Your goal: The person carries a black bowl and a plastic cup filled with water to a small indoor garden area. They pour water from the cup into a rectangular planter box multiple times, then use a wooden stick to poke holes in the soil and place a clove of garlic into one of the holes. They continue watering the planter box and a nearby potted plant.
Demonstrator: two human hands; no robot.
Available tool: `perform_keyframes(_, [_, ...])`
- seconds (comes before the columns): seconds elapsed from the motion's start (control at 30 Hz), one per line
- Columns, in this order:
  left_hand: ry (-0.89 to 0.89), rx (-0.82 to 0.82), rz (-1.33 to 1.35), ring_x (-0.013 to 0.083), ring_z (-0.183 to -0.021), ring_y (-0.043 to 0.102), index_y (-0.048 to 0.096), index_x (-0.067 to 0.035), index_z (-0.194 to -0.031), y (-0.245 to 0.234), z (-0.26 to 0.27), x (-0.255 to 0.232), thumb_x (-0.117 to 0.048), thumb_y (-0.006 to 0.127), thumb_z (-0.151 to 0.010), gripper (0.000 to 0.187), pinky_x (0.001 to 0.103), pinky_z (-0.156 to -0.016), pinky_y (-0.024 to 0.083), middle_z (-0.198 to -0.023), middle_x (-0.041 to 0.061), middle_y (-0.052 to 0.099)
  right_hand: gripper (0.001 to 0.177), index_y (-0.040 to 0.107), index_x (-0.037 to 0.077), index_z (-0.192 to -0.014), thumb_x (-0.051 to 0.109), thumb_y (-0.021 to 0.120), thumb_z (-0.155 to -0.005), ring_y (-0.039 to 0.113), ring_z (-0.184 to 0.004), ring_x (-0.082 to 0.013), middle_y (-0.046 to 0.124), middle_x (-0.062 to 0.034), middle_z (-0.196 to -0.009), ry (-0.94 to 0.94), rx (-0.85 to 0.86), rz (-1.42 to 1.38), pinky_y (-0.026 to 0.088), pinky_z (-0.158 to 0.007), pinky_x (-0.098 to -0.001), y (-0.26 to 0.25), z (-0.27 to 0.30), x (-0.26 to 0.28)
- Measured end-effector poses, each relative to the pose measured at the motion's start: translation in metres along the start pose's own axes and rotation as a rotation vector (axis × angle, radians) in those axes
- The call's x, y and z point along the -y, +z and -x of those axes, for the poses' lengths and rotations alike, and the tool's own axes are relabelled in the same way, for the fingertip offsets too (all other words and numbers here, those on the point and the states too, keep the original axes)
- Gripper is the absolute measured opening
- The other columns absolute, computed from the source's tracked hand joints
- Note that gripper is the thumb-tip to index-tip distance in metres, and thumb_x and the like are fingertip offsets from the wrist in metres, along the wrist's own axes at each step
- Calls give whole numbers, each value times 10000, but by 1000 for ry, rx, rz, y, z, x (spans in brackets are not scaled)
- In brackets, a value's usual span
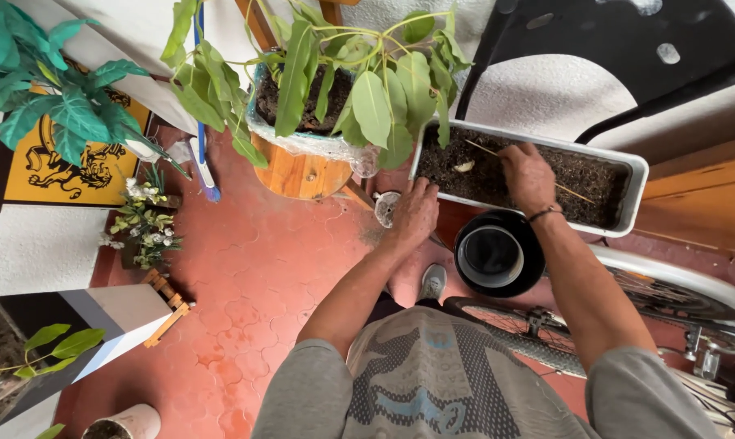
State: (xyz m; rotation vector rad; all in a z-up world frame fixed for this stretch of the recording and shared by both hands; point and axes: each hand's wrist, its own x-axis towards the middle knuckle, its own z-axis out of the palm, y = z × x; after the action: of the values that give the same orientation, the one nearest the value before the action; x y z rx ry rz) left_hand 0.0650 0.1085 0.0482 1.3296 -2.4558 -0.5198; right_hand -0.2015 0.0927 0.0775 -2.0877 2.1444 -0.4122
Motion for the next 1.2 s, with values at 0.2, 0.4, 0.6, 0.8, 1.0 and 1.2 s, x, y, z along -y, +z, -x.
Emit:
perform_keyframes(0.2, [1,18,-8,339,-970,606,613,-24,-1182,6,-3,4,-230,673,-928,332,446,-1006,420,-1157,163,539,108,691,285,-1133,239,682,-1035,736,-873,-329,601,-25,-1027,-18,17,33,630,-696,-443,16,-3,-8])
perform_keyframes(0.4, [6,-3,19,333,-950,583,616,-38,-1174,26,1,13,-226,675,-913,327,450,-955,441,-1133,155,536,136,654,184,-1115,247,661,-995,678,-971,-476,623,-160,-972,-158,279,-208,578,-783,-566,-46,27,-18])
perform_keyframes(0.6, [25,-4,8,329,-902,574,627,-18,-1128,9,-1,9,-203,658,-931,273,435,-949,455,-1109,168,547,104,691,208,-1080,276,676,-1002,710,-966,-341,624,-82,-916,-140,227,-66,586,-810,-438,-17,30,-27])
perform_keyframes(0.8, [39,10,5,314,-919,561,621,-20,-1131,10,-3,11,-212,669,-925,286,427,-973,440,-1096,157,537,73,697,197,-1099,224,651,-1049,693,-870,-290,570,-56,-910,-7,204,-75,589,-737,-397,8,24,-19])
perform_keyframes(1.0, [24,3,61,337,-917,582,624,-1,-1145,4,-2,9,-201,615,-958,273,456,-1004,457,-1137,185,552,126,695,227,-1109,280,703,-995,699,-981,-329,631,-73,-968,29,241,-53,589,-811,-447,-15,39,-19])
perform_keyframes(1.2, [22,2,40,333,-915,591,625,-19,-1145,14,-2,13,-201,648,-940,275,442,-990,478,-1131,164,544,145,731,225,-1107,265,718,-968,716,-973,-340,663,-89,-985,82,223,-99,602,-832,-461,5,28,21])
